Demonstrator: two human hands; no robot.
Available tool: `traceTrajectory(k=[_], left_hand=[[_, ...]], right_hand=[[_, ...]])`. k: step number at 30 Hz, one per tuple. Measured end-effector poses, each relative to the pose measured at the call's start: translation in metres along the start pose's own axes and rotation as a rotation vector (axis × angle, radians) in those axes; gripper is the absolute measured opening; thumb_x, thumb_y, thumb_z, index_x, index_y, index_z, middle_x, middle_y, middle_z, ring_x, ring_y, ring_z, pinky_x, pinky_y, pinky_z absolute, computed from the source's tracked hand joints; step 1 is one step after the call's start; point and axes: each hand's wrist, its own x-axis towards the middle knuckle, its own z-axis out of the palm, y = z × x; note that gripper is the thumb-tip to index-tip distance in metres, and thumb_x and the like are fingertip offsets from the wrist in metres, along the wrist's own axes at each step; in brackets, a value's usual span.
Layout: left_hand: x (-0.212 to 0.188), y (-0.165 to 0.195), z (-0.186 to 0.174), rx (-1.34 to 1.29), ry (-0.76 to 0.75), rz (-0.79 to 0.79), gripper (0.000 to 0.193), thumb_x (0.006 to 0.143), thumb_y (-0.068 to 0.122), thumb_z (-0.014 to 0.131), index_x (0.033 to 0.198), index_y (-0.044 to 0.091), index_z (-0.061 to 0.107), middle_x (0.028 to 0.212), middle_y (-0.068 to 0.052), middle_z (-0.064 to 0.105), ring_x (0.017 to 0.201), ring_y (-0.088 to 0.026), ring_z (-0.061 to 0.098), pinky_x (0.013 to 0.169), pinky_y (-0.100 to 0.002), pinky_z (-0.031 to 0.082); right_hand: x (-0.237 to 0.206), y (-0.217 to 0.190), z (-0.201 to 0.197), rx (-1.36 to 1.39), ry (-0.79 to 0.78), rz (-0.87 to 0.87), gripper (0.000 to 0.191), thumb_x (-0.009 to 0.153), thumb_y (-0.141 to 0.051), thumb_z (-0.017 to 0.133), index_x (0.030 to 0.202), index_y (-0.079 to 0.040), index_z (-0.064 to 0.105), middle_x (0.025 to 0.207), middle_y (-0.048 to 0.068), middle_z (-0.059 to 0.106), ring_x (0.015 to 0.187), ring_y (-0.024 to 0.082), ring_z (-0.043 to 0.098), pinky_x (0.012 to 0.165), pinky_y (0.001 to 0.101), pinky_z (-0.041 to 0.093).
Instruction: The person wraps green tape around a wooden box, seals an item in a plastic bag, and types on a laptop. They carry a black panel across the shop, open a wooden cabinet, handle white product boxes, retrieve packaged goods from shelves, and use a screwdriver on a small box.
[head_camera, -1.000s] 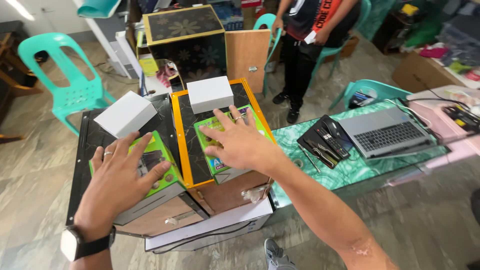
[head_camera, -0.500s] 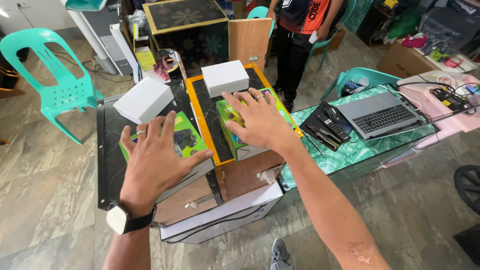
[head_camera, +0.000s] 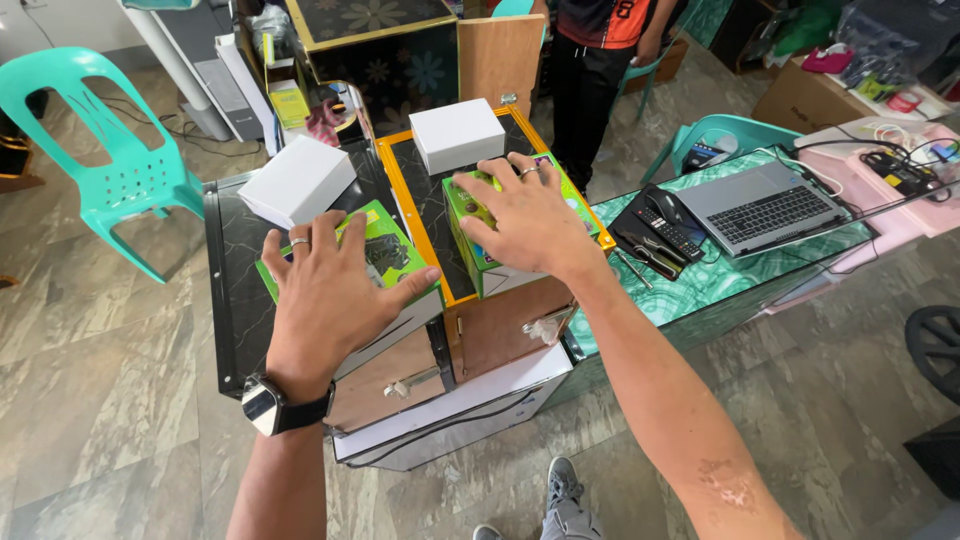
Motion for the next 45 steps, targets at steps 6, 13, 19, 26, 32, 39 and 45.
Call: traceTrajectory(k=[6, 13, 19, 26, 32, 39, 45], left_hand=[[-0.001, -0.001, 0.001, -0.019, -0.012, -0.031, 0.098, 0.078, 0.078, 0.066, 0.139, 0.002, 0.057, 0.138, -0.021, 0.054, 0.131, -0.042, 0.047, 0.114, -0.062, 0.015], [-0.004, -0.006, 0.001, -0.011, -0.013, -0.006, 0.107, 0.084, 0.078, 0.064, 0.153, -0.002, 0.051, 0.134, -0.026, 0.056, 0.131, -0.043, 0.048, 0.114, -0.062, 0.016], [-0.007, -0.004, -0.003, 0.05, 0.066, 0.098, 0.08, 0.091, 0.076, 0.062, 0.133, 0.007, 0.067, 0.142, -0.025, 0.052, 0.132, -0.041, 0.049, 0.111, -0.061, 0.02], [-0.01, 0.0, -0.006, 0.11, 0.041, 0.06, 0.075, 0.09, 0.066, 0.067, 0.137, 0.008, 0.066, 0.113, -0.012, 0.069, 0.117, -0.036, 0.061, 0.111, -0.06, 0.022], [-0.006, 0.002, -0.02, 0.149, -0.063, 0.016, 0.051, 0.102, 0.059, 0.061, 0.123, 0.014, 0.072, 0.119, -0.013, 0.069, 0.116, -0.037, 0.06, 0.115, -0.065, 0.018], [0.008, 0.052, -0.02, -0.128, 0.145, 0.142, 0.056, 0.102, 0.053, 0.063, 0.128, 0.003, 0.062, 0.133, -0.016, 0.059, 0.129, -0.038, 0.05, 0.115, -0.072, 0.01], [0.024, 0.131, 0.007, -0.045, 0.146, 0.338, 0.043, 0.099, 0.042, 0.076, 0.124, 0.008, 0.069, 0.135, -0.008, 0.062, 0.131, -0.032, 0.054, 0.123, -0.063, 0.017]], right_hand=[[-0.002, 0.001, 0.0, -0.034, -0.023, 0.019, 0.055, 0.097, -0.051, 0.054, 0.146, -0.024, 0.052, 0.154, 0.011, 0.049, 0.145, 0.044, 0.036, 0.119, 0.0587, 0.021], [-0.005, 0.003, 0.006, 0.085, 0.04, 0.032, 0.079, 0.096, -0.054, 0.056, 0.159, -0.01, 0.039, 0.149, 0.015, 0.05, 0.144, 0.044, 0.035, 0.119, 0.0613, 0.019], [-0.005, 0.001, 0.009, -0.009, 0.096, -0.008, 0.053, 0.097, -0.056, 0.06, 0.14, -0.027, 0.053, 0.157, 0.015, 0.047, 0.145, 0.043, 0.034, 0.119, 0.0607, 0.019], [-0.012, -0.007, 0.006, 0.125, 0.278, -0.02, 0.074, 0.09, -0.048, 0.069, 0.146, -0.008, 0.045, 0.13, 0.019, 0.055, 0.125, 0.041, 0.05, 0.111, 0.0575, 0.028], [-0.009, -0.01, 0.003, 0.092, 0.23, -0.061, 0.049, 0.092, -0.046, 0.07, 0.121, -0.009, 0.058, 0.121, 0.012, 0.059, 0.12, 0.037, 0.052, 0.111, 0.0588, 0.028], [-0.025, 0.012, -0.01, 0.225, 0.503, -0.09, 0.033, 0.097, -0.036, 0.07, 0.116, -0.011, 0.062, 0.119, 0.006, 0.061, 0.121, 0.031, 0.057, 0.114, 0.0564, 0.03], [-0.087, 0.09, -0.029, 0.315, 0.509, -0.084, 0.034, 0.099, -0.032, 0.069, 0.121, -0.008, 0.06, 0.128, 0.009, 0.06, 0.124, 0.031, 0.056, 0.111, 0.0472, 0.037]])
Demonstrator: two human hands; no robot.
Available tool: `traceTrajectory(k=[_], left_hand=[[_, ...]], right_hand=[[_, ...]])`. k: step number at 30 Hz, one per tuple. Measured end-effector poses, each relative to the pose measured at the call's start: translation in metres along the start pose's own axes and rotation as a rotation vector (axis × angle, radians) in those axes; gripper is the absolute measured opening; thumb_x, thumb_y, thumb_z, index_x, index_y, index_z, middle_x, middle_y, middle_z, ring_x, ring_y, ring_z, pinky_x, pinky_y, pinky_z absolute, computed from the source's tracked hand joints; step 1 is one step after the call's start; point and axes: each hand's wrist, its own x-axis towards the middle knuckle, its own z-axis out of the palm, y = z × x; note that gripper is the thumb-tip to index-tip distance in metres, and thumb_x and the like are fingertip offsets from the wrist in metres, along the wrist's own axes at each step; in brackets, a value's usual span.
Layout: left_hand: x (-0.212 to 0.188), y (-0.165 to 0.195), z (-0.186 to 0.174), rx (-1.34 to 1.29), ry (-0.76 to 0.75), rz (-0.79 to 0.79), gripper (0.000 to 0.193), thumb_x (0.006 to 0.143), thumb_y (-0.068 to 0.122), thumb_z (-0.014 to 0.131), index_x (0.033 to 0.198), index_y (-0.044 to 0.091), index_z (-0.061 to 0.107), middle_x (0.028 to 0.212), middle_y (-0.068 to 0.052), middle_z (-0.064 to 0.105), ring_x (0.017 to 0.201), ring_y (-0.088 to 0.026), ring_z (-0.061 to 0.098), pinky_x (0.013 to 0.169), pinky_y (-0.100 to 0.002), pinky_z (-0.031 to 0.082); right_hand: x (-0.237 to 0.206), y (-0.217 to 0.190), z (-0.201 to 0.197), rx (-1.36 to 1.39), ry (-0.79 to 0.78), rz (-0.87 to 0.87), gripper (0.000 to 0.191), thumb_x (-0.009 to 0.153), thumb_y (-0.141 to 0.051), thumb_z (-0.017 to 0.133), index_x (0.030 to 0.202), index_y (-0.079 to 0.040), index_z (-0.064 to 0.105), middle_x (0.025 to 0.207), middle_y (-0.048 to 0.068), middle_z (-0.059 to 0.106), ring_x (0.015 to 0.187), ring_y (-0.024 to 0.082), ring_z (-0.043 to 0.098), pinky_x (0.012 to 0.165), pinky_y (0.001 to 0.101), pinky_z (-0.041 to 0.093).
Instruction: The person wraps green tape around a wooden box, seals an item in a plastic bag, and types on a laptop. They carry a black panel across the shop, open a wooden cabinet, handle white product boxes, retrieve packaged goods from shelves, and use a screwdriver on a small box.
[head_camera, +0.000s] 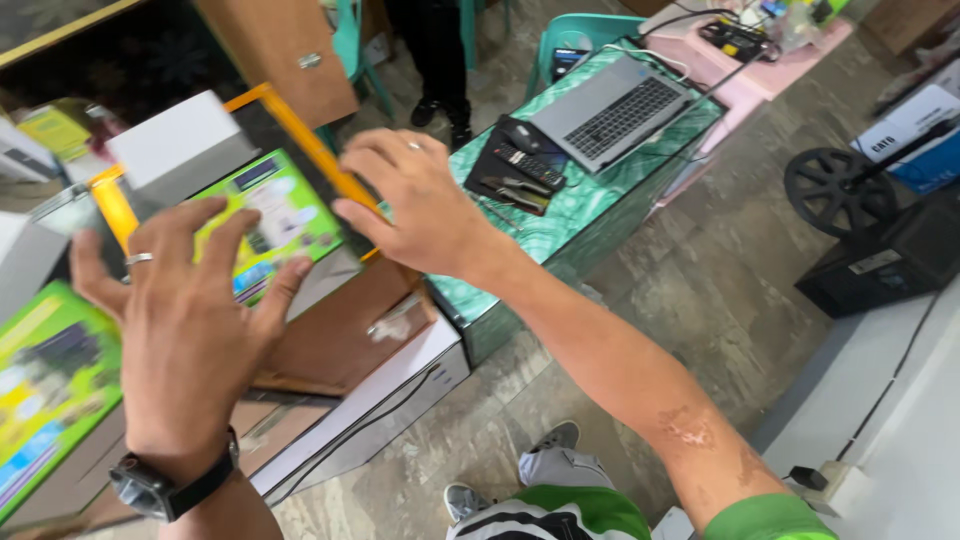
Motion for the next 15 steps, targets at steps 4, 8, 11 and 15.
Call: traceTrajectory(k=[4, 8, 11, 15], left_hand=[[0.03, 0.044, 0.024, -0.013, -0.009, 0.103, 0.038, 0.087, 0.033, 0.079, 0.115, 0.009, 0.073, 0.125, -0.008, 0.067, 0.12, -0.029, 0.059, 0.117, -0.055, 0.028], [0.066, 0.092, 0.064, -0.236, -0.054, 0.187, 0.037, 0.091, 0.032, 0.078, 0.118, 0.008, 0.071, 0.118, -0.009, 0.07, 0.109, -0.033, 0.063, 0.1, -0.047, 0.044], [0.091, 0.134, 0.103, -0.362, -0.114, 0.266, 0.038, 0.09, 0.032, 0.077, 0.117, 0.007, 0.07, 0.11, -0.011, 0.071, 0.1, -0.034, 0.066, 0.084, -0.046, 0.048], [0.117, 0.195, 0.161, -0.508, -0.228, 0.343, 0.037, 0.089, 0.033, 0.075, 0.116, 0.008, 0.07, 0.101, -0.012, 0.071, 0.094, -0.036, 0.067, 0.079, -0.048, 0.049]], right_hand=[[-0.038, 0.048, -0.047, 0.049, -0.196, 0.174, 0.029, 0.098, -0.028, 0.068, 0.116, -0.006, 0.062, 0.121, 0.011, 0.063, 0.117, 0.033, 0.058, 0.099, 0.045, 0.044], [-0.079, 0.1, -0.097, 0.05, -0.39, 0.298, 0.031, 0.097, -0.029, 0.067, 0.117, -0.007, 0.064, 0.116, 0.012, 0.066, 0.114, 0.034, 0.061, 0.096, 0.0442, 0.049], [-0.111, 0.136, -0.14, -0.001, -0.551, 0.396, 0.034, 0.094, -0.03, 0.067, 0.119, -0.006, 0.064, 0.115, 0.013, 0.067, 0.113, 0.035, 0.062, 0.096, 0.0444, 0.049], [-0.155, 0.18, -0.196, -0.062, -0.597, 0.487, 0.04, 0.092, -0.03, 0.068, 0.123, -0.004, 0.063, 0.124, 0.015, 0.066, 0.119, 0.036, 0.06, 0.097, 0.0445, 0.047]])
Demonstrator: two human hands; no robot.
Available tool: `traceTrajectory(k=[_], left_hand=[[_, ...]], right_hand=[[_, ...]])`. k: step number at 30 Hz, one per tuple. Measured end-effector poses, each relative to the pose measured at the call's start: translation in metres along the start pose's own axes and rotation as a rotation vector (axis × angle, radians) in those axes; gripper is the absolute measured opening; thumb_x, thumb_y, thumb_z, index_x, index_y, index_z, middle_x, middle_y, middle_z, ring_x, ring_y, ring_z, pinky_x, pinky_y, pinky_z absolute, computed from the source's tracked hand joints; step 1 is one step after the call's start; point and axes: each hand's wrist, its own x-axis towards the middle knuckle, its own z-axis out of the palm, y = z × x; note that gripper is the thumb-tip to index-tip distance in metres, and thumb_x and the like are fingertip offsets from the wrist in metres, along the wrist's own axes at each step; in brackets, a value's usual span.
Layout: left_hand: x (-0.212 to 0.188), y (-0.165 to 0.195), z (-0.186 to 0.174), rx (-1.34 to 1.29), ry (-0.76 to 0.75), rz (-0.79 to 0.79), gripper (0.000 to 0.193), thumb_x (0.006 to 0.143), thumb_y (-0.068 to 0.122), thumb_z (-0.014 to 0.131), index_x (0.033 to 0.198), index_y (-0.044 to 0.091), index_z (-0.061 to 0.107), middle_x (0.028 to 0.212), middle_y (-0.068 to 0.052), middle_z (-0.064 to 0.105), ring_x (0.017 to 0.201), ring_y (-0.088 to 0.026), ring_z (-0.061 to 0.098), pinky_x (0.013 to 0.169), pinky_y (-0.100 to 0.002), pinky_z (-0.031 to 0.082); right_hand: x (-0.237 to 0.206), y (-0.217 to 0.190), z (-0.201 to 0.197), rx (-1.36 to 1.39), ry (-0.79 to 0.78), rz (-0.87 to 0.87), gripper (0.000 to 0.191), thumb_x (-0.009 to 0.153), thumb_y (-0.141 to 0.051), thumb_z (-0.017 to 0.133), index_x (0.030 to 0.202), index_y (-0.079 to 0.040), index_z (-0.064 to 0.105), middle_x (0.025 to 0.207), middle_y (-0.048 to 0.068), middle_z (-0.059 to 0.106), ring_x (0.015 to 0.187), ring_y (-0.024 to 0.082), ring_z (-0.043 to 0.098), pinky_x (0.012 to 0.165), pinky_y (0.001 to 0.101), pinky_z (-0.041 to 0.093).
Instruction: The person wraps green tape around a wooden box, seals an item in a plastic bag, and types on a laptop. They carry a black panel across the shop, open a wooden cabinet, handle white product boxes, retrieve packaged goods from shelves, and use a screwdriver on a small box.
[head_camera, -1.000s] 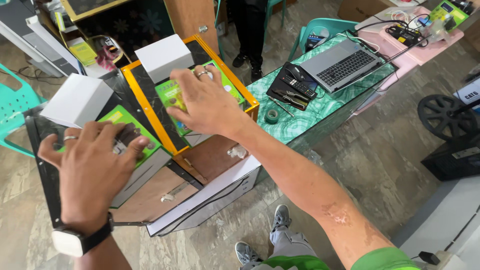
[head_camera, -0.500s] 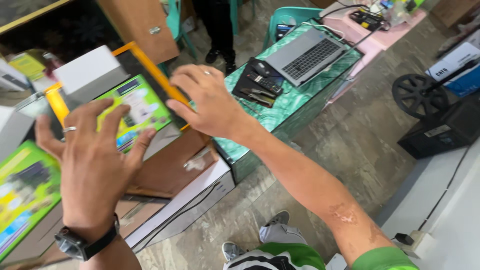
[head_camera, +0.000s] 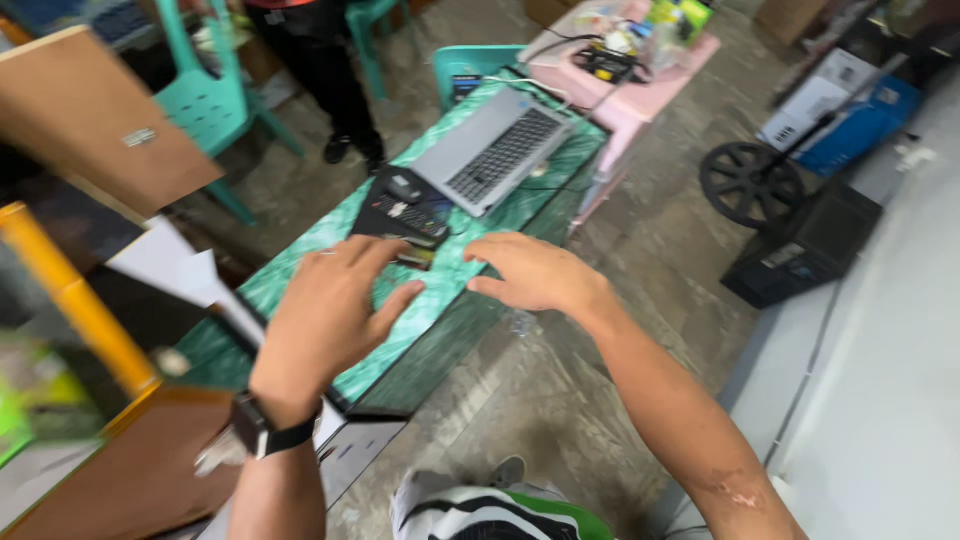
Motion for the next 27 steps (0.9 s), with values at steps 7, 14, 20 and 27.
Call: traceTrajectory(k=[7, 14, 20, 27], left_hand=[[0.097, 0.03, 0.114, -0.159, -0.243, 0.049, 0.04, 0.088, 0.037, 0.073, 0.117, 0.01, 0.069, 0.103, -0.014, 0.07, 0.091, -0.039, 0.067, 0.079, -0.049, 0.051], [0.188, 0.048, 0.223, -0.339, -0.317, 0.164, 0.044, 0.087, 0.034, 0.073, 0.12, 0.006, 0.067, 0.112, -0.017, 0.07, 0.098, -0.041, 0.067, 0.083, -0.05, 0.052], [0.255, 0.047, 0.265, -0.359, -0.374, 0.153, 0.042, 0.089, 0.032, 0.071, 0.123, 0.009, 0.066, 0.112, -0.015, 0.071, 0.1, -0.04, 0.068, 0.085, -0.05, 0.053], [0.249, 0.039, 0.263, -0.315, -0.278, 0.074, 0.036, 0.091, 0.032, 0.07, 0.119, 0.009, 0.066, 0.105, -0.013, 0.07, 0.094, -0.037, 0.069, 0.078, -0.049, 0.053]], right_hand=[[-0.06, 0.106, -0.036, 0.036, 0.05, 0.262, 0.043, 0.092, -0.03, 0.069, 0.124, -0.004, 0.063, 0.121, 0.017, 0.069, 0.115, 0.035, 0.064, 0.096, 0.044, 0.05], [-0.091, 0.213, -0.062, 0.105, 0.109, 0.455, 0.045, 0.088, -0.028, 0.071, 0.125, -0.003, 0.063, 0.116, 0.017, 0.071, 0.102, 0.032, 0.071, 0.089, 0.042, 0.056], [-0.073, 0.275, -0.098, 0.065, 0.147, 0.374, 0.043, 0.09, -0.024, 0.072, 0.124, 0.0, 0.062, 0.116, 0.02, 0.071, 0.103, 0.034, 0.071, 0.087, 0.0428, 0.056], [-0.032, 0.275, -0.127, 0.055, 0.107, 0.296, 0.04, 0.087, -0.023, 0.073, 0.119, -0.001, 0.068, 0.113, 0.018, 0.073, 0.097, 0.031, 0.074, 0.084, 0.0408, 0.058]])
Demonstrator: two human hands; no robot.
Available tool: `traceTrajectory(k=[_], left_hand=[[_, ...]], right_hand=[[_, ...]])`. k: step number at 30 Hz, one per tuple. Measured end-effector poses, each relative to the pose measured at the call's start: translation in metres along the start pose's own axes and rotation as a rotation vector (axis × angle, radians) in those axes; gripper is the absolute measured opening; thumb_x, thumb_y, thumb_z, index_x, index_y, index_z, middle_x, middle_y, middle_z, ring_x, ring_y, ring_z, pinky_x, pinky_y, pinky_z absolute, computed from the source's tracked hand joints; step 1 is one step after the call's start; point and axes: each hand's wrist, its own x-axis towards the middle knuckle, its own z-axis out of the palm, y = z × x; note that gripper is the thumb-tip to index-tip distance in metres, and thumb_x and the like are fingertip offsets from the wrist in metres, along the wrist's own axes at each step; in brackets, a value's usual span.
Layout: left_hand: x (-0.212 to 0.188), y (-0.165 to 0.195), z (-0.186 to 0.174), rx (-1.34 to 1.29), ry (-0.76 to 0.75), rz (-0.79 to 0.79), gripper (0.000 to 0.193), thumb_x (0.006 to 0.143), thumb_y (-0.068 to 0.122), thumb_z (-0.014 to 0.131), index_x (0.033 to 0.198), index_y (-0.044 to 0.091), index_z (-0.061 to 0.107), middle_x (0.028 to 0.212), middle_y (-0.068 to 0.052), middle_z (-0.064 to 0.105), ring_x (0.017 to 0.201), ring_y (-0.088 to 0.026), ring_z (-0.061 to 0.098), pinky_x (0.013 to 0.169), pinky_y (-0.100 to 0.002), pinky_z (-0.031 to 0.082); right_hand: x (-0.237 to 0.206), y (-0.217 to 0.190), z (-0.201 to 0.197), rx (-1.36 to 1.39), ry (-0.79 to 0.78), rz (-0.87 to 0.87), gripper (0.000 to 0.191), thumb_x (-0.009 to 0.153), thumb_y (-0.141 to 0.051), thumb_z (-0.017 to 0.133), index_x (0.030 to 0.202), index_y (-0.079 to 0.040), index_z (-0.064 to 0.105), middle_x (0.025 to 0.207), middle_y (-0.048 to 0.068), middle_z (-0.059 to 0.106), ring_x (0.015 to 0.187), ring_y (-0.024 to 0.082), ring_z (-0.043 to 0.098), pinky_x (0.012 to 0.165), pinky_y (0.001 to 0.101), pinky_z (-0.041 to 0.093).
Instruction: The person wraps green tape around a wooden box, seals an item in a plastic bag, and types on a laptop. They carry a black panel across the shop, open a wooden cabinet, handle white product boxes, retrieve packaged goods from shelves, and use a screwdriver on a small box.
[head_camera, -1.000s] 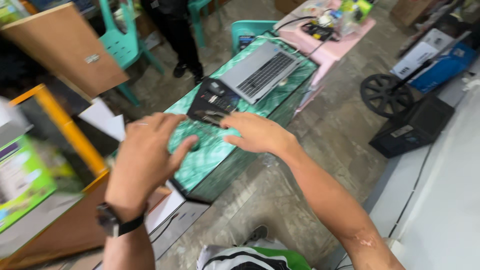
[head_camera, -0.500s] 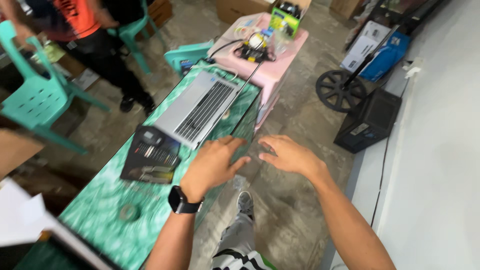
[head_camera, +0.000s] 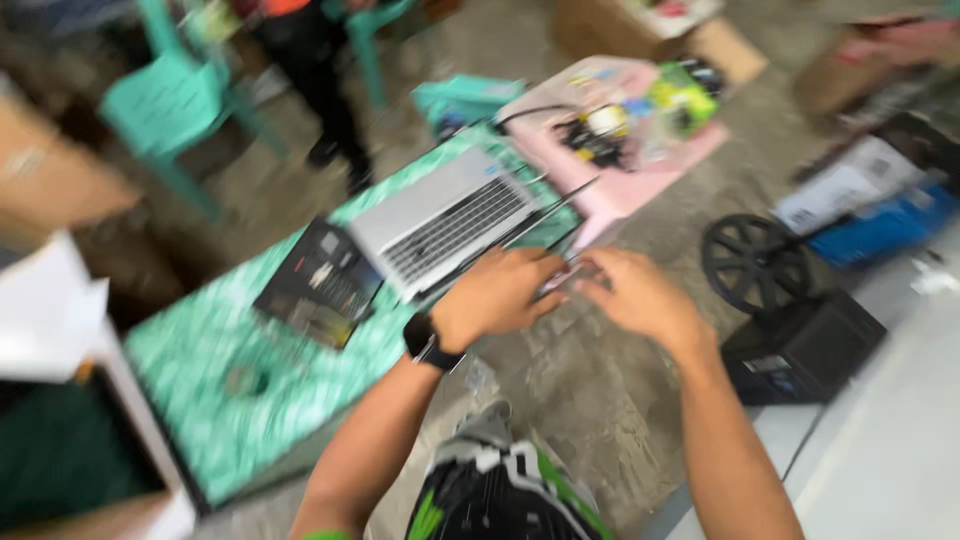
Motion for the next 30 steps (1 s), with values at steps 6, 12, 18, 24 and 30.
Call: traceTrajectory(k=[6, 12, 18, 24, 30], left_hand=[[-0.073, 0.017, 0.015, 0.004, 0.128, -0.177, 0.035, 0.092, 0.033, 0.07, 0.118, 0.011, 0.067, 0.104, -0.012, 0.071, 0.094, -0.037, 0.068, 0.08, -0.049, 0.053], [-0.199, 0.054, 0.04, 0.108, 0.262, -0.44, 0.036, 0.089, 0.033, 0.073, 0.116, 0.01, 0.069, 0.105, -0.015, 0.071, 0.094, -0.039, 0.067, 0.081, -0.049, 0.052], [-0.297, 0.067, 0.056, -0.086, 0.326, -0.719, 0.033, 0.088, 0.031, 0.073, 0.112, 0.008, 0.071, 0.103, -0.014, 0.074, 0.096, -0.034, 0.071, 0.081, -0.045, 0.055], [-0.342, 0.037, 0.062, -0.158, 0.433, -0.832, 0.035, 0.087, 0.03, 0.073, 0.114, 0.008, 0.07, 0.1, -0.014, 0.076, 0.093, -0.032, 0.074, 0.08, -0.043, 0.059], [-0.339, -0.034, 0.067, -0.113, 0.449, -1.037, 0.051, 0.088, 0.031, 0.071, 0.133, 0.012, 0.058, 0.099, -0.011, 0.078, 0.096, -0.034, 0.071, 0.081, -0.047, 0.055]], right_hand=[[0.007, -0.041, 0.019, 0.038, -0.111, -0.134, 0.038, 0.087, -0.022, 0.073, 0.118, 0.001, 0.068, 0.107, 0.019, 0.075, 0.096, 0.03, 0.075, 0.082, 0.0402, 0.057], [-0.006, -0.067, 0.094, 0.073, -0.246, -0.356, 0.037, 0.088, -0.023, 0.075, 0.115, 0.001, 0.068, 0.105, 0.019, 0.074, 0.093, 0.031, 0.074, 0.08, 0.0399, 0.057], [-0.019, -0.088, 0.2, 0.007, -0.523, -0.383, 0.036, 0.089, -0.03, 0.074, 0.114, -0.005, 0.07, 0.103, 0.016, 0.076, 0.093, 0.033, 0.074, 0.081, 0.042, 0.057], [-0.019, -0.098, 0.282, -0.068, -0.656, -0.443, 0.044, 0.085, -0.035, 0.076, 0.118, -0.007, 0.069, 0.112, 0.016, 0.074, 0.104, 0.034, 0.071, 0.088, 0.0427, 0.055], [0.009, -0.11, 0.322, -0.151, -0.792, -0.415, 0.053, 0.086, -0.036, 0.076, 0.126, -0.003, 0.063, 0.122, 0.021, 0.067, 0.117, 0.039, 0.061, 0.098, 0.0462, 0.049]])
